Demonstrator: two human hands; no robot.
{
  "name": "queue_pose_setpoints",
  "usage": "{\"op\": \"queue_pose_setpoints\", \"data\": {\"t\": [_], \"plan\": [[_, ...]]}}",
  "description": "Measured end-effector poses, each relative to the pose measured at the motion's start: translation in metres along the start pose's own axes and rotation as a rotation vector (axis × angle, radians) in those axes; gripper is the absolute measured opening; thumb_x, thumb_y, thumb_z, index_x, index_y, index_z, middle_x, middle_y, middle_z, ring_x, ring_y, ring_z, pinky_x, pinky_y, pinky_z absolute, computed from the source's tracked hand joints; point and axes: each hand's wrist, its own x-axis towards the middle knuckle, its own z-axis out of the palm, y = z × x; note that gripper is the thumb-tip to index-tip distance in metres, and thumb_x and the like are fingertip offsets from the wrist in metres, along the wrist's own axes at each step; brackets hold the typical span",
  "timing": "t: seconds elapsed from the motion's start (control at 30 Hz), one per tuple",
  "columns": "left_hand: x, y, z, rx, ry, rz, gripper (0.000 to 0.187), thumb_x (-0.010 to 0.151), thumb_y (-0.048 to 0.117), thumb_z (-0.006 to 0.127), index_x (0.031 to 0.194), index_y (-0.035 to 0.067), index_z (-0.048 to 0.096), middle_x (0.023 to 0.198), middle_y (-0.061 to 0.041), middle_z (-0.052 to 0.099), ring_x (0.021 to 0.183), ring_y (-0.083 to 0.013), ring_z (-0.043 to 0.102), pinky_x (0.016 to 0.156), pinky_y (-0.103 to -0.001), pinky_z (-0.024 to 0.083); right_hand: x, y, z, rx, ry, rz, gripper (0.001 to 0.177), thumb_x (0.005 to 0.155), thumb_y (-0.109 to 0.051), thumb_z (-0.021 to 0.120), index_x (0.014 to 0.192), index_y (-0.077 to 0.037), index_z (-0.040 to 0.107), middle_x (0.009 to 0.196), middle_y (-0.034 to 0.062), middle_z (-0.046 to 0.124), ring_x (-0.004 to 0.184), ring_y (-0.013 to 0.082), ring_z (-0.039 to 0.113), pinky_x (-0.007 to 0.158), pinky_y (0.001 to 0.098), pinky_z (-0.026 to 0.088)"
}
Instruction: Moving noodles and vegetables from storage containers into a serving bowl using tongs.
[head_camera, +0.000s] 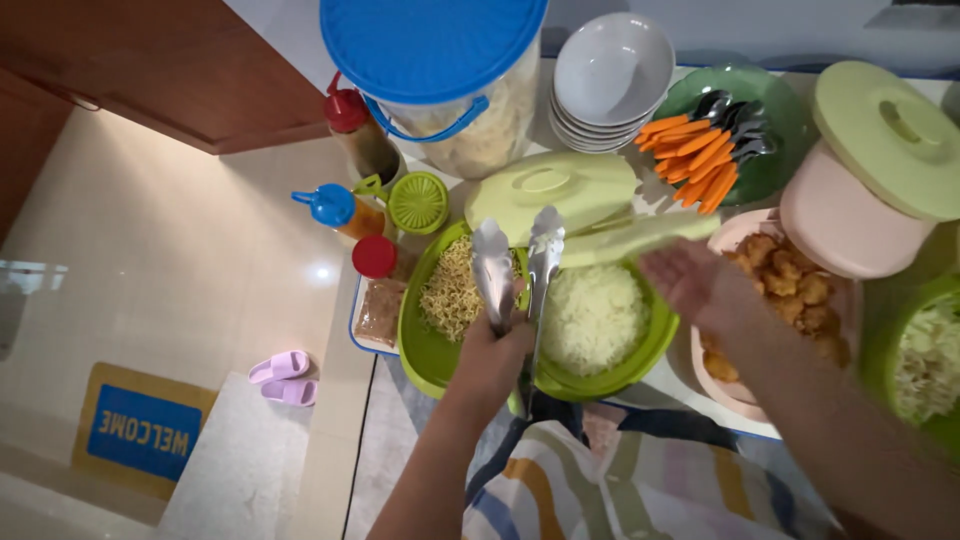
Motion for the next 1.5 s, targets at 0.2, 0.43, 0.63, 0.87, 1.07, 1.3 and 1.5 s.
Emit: {"op": "queue_pose_setpoints", "data": {"t": [0.2, 0.43, 0.63, 0.87, 1.07, 1.3, 1.5], "plan": [[-0.004, -0.006, 0.006, 0.0, -0.011, -0.068, 0.05, 0.081, 0.008, 0.064, 0.13, 0.017, 0.062, 0.086, 0.004, 0.063, 0.076, -0.0099, 0.055, 0.07, -0.026, 0.047, 0.035, -0.033, 0.004, -0.049, -0.27, -0.036, 0.02, 0.099, -0.01, 0.053, 0.112, 0.005, 0.059, 0.125, 0.0195, 0.068, 0.123, 0.0345, 0.065, 0.108, 0.0475, 0.048], [-0.005, -0.021, 0.018, 0.079, -0.088, -0.035, 0.025, 0.087, 0.013, 0.067, 0.107, 0.0, 0.067, 0.087, -0.004, 0.065, 0.078, -0.0142, 0.058, 0.071, -0.032, 0.05, -0.066, 0.014, 0.023, -0.372, -0.215, 0.028, 0.057, 0.097, -0.023, 0.058, 0.147, -0.004, 0.041, 0.139, 0.016, 0.063, 0.128, 0.0328, 0.061, 0.108, 0.0444, 0.048], [-0.007, -0.032, 0.047, -0.014, -0.189, -0.026, 0.029, 0.088, 0.018, 0.066, 0.111, 0.0, 0.068, 0.096, -0.007, 0.073, 0.087, -0.0166, 0.068, 0.077, -0.031, 0.055, -0.136, 0.071, 0.014, -0.494, -0.658, 0.294, 0.083, 0.082, -0.031, 0.075, 0.154, -0.015, 0.038, 0.136, 0.012, 0.06, 0.125, 0.0285, 0.058, 0.095, 0.0455, 0.055], [-0.006, -0.047, 0.07, 0.175, -0.287, -0.002, 0.061, 0.084, 0.033, 0.076, 0.133, 0.003, 0.055, 0.115, -0.009, 0.071, 0.105, -0.0191, 0.068, 0.091, -0.034, 0.054, -0.136, 0.092, 0.016, -1.129, -0.366, -0.226, 0.093, 0.07, -0.004, 0.08, 0.149, -0.022, 0.035, 0.119, 0.0068, 0.064, 0.108, 0.02, 0.064, 0.085, 0.0367, 0.057], [-0.033, 0.006, 0.07, 0.281, -0.393, -0.088, 0.082, 0.077, 0.044, 0.08, 0.141, 0.006, 0.047, 0.126, -0.013, 0.067, 0.116, -0.0239, 0.065, 0.098, -0.036, 0.05, -0.135, 0.084, -0.008, -1.071, -0.287, -0.345, 0.075, 0.071, -0.012, 0.081, 0.136, -0.009, 0.046, 0.112, 0.0088, 0.068, 0.101, 0.0199, 0.07, 0.08, 0.0353, 0.06], [0.059, -0.163, 0.019, 0.539, -0.378, 0.418, 0.038, 0.103, 0.036, 0.043, 0.125, 0.008, 0.057, 0.13, -0.011, 0.059, 0.117, -0.0273, 0.058, 0.095, -0.033, 0.047, -0.175, 0.066, -0.017, -1.098, 0.072, -0.208, 0.066, 0.069, -0.016, 0.077, 0.13, -0.004, 0.053, 0.077, 0.0162, 0.066, 0.048, 0.025, 0.06, 0.044, 0.0397, 0.047], [0.04, -0.155, 0.003, 0.18, 0.005, -0.359, 0.021, 0.089, 0.025, 0.059, 0.106, 0.015, 0.064, 0.083, -0.006, 0.068, 0.07, -0.0235, 0.067, 0.056, -0.042, 0.051, -0.202, 0.043, -0.001, -1.423, 0.093, -0.309, 0.052, 0.064, -0.021, 0.075, 0.114, -0.008, 0.068, 0.065, 0.0103, 0.065, 0.046, 0.0208, 0.062, 0.044, 0.0366, 0.051]]}}
